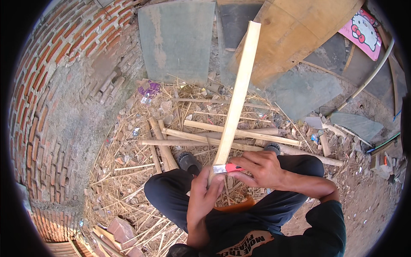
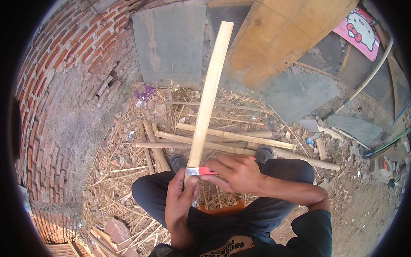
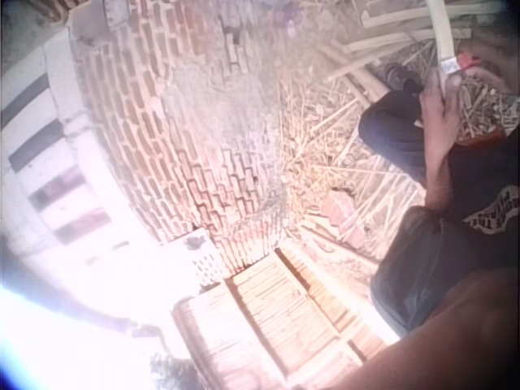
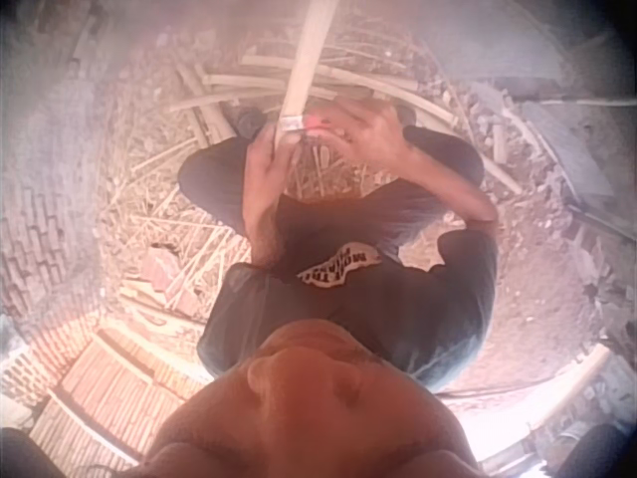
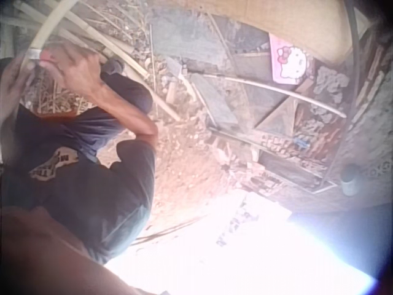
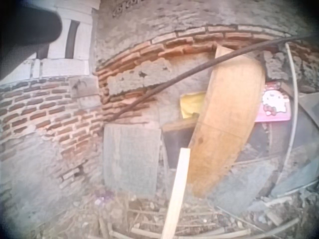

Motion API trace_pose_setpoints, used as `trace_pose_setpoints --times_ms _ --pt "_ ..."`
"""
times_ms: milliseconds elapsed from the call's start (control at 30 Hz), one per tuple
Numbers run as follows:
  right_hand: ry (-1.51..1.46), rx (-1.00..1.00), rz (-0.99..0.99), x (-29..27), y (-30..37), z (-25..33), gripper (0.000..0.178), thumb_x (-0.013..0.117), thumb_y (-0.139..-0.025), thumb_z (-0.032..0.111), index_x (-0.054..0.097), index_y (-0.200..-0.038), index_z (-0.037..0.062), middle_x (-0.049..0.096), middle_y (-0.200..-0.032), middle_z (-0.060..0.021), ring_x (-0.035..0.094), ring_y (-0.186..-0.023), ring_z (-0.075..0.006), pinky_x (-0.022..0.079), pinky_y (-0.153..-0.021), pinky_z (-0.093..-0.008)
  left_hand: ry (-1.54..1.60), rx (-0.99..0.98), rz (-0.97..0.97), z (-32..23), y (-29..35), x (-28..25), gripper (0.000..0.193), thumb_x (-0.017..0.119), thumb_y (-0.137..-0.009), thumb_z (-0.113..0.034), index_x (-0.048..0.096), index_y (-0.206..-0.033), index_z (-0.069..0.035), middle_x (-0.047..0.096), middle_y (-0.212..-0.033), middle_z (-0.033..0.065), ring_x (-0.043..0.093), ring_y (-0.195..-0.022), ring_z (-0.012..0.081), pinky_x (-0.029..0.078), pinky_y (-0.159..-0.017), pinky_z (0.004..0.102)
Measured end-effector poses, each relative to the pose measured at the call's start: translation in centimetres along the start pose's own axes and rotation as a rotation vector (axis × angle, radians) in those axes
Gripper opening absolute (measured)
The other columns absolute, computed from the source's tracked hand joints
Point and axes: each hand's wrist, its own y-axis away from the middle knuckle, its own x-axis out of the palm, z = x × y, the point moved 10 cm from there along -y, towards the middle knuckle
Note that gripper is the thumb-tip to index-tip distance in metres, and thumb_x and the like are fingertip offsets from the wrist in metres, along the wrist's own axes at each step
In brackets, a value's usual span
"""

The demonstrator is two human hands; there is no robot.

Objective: The person sits on the ground and uses a utility knife to shave thin strips from a long wooden stick. They hold the stick with their left hand and repeatedly scrape the blade along its length with their right hand, creating wood shavings.

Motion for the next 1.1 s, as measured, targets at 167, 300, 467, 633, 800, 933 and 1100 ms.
trace_pose_setpoints --times_ms 167,300,467,633,800,933,1100 --pt "0.01 0.033 0.011 0.1 0.0 -0.1 0.033 0.088 -0.094 0.035 0.079 -0.115 0.0122 0.066 -0.08 -0.0026 0.071 -0.061 -0.024 0.057 -0.055 -0.0376 -0.008 0.009 -0.03 -0.1 0.0 0.0 0.02 0.066 -0.115 -0.022 0.069 -0.123 -0.003 0.058 -0.078 -0.0057 0.049 -0.066 0.0013 0.038 -0.057 0.0217" --pt "0.015 0.051 0.014 0.2 0.1 -0.3 0.032 0.087 -0.094 0.035 0.079 -0.116 0.0117 0.066 -0.08 -0.0034 0.071 -0.061 -0.0249 0.057 -0.055 -0.0386 -0.14 0.135 -0.055 -0.5 -0.5 -0.2 0.022 0.07 -0.113 -0.022 0.073 -0.119 -0.001 0.065 -0.073 -0.0024 0.059 -0.066 0.0037 0.047 -0.058 0.0251" --pt "0.031 0.065 0.015 0.1 -0.1 -0.4 0.031 0.087 -0.095 0.036 0.081 -0.114 0.0122 0.067 -0.08 -0.004 0.071 -0.061 -0.0257 0.057 -0.055 -0.0389 -0.143 0.088 -0.117 -0.5 -0.5 -0.3 0.026 0.07 -0.113 -0.025 0.075 -0.112 0.0 0.064 -0.068 -0.0017 0.059 -0.063 0.0037 0.047 -0.056 0.0259" --pt "0.047 0.089 0.003 -0.4 -0.4 -0.9 0.03 0.087 -0.094 0.037 0.082 -0.111 0.0128 0.07 -0.083 -0.0043 0.072 -0.062 -0.0258 0.057 -0.055 -0.0382 -0.153 0.051 -0.129 -0.5 -0.6 -0.4 0.03 0.068 -0.115 -0.028 0.075 -0.109 0.001 0.062 -0.065 -0.0014 0.057 -0.062 0.0033 0.047 -0.056 0.0264" --pt "0.047 0.098 0.003 -0.6 -0.8 -0.9 0.03 0.088 -0.093 0.037 0.082 -0.11 0.0124 0.07 -0.082 -0.0041 0.072 -0.062 -0.0255 0.057 -0.056 -0.0387 -0.167 0.069 -0.14 -0.5 -0.5 -0.6 0.032 0.068 -0.115 -0.028 0.074 -0.105 0.002 0.061 -0.064 -0.0011 0.055 -0.061 0.0035 0.045 -0.055 0.0278" --pt "0.066 0.103 0.011 -0.8 -0.6 -1.1 0.029 0.088 -0.094 0.035 0.083 -0.11 0.0111 0.074 -0.085 -0.0055 0.073 -0.063 -0.0258 0.058 -0.057 -0.0386 -0.176 0.08 -0.148 -0.7 -0.4 -0.7 0.033 0.069 -0.114 -0.028 0.074 -0.104 0.003 0.059 -0.062 0.0 0.052 -0.059 0.0038 0.042 -0.054 0.0286" --pt "0.059 0.333 -0.182 -5.2 -1.8 -7.0 0.026 0.087 -0.095 0.028 0.084 -0.111 0.007 0.083 -0.098 -0.0114 0.079 -0.076 -0.0262 0.061 -0.064 -0.0372 -0.282 -0.027 -0.103 1.5 1.6 -0.8 0.032 0.069 -0.114 -0.028 0.075 -0.104 0.002 0.059 -0.062 0.0014 0.049 -0.058 0.0046 0.04 -0.054 0.0299"
